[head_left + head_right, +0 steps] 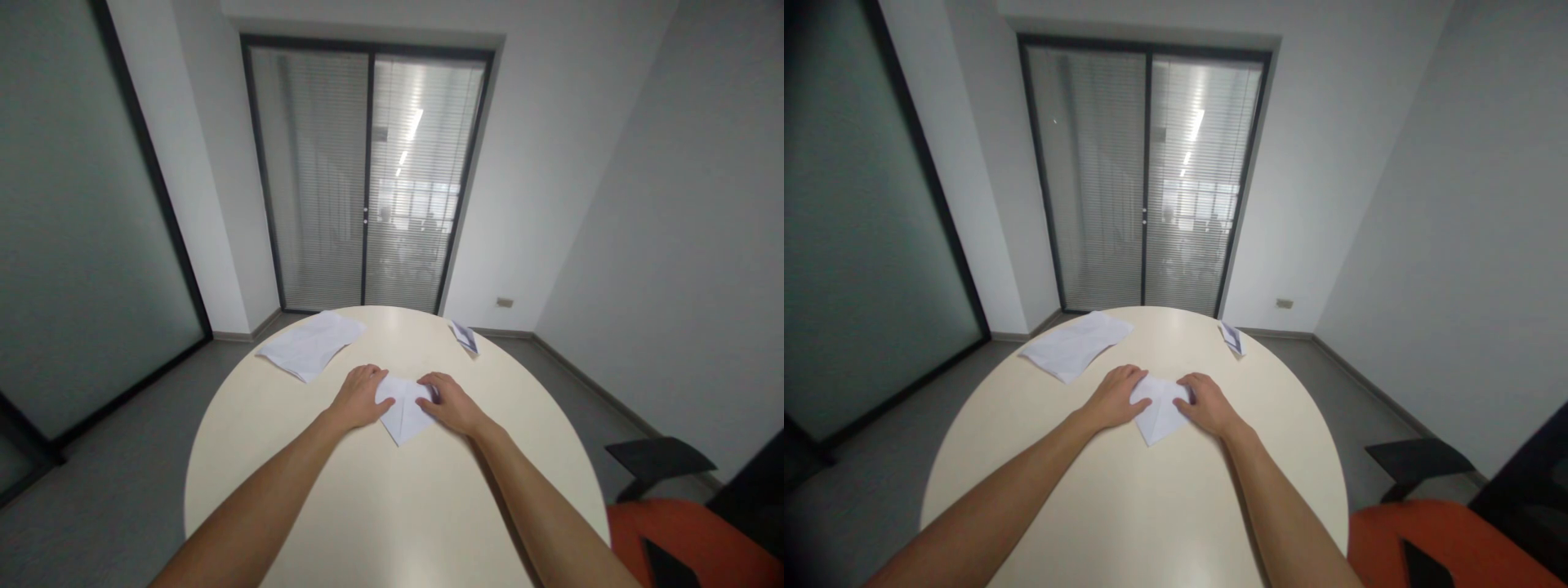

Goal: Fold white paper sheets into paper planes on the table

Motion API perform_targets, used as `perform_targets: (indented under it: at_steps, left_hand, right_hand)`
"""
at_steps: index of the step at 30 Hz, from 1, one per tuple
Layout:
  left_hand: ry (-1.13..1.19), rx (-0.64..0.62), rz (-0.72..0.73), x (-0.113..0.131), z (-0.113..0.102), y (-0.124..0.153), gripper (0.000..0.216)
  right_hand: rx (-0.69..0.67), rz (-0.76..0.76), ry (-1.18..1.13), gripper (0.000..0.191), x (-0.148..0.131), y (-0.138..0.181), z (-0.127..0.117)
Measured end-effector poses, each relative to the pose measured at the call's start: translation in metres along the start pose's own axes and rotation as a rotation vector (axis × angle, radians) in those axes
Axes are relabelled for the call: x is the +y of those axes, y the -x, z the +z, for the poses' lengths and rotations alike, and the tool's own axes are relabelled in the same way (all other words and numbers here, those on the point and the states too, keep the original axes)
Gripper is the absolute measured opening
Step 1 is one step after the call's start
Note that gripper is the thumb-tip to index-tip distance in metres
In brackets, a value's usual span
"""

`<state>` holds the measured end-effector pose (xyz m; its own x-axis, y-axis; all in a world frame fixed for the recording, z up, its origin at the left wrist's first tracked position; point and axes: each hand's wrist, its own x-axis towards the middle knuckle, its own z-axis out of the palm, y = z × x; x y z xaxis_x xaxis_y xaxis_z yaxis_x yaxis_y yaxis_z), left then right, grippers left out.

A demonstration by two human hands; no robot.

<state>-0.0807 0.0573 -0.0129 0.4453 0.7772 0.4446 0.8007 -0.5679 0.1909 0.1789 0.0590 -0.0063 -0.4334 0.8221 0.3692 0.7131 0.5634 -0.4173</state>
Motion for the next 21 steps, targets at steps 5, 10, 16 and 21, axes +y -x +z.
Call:
perform_targets:
  at_steps: [5, 10, 16, 21]
  left_hand:
    - [-0.001, 0.024, 0.005, 0.002, -0.002, 0.0, 0.052]
    - [0.014, 0.04, 0.024, 0.004, -0.005, -0.001, 0.046]
    - [0.025, 0.043, 0.074, 0.008, -0.011, -0.002, 0.036]
    - [0.001, 0.045, 0.1, 0.008, -0.011, -0.002, 0.038]
  right_hand:
    - [0.03, 0.015, -0.014, 0.032, -0.004, 0.001, -0.001]
    - [0.03, 0.026, -0.01, 0.028, -0.009, 0.001, -0.002]
    - [0.028, -0.046, 0.049, 0.021, -0.014, -0.002, -0.004]
    - [0.024, -0.126, 0.092, 0.019, -0.019, -0.003, -0.006]
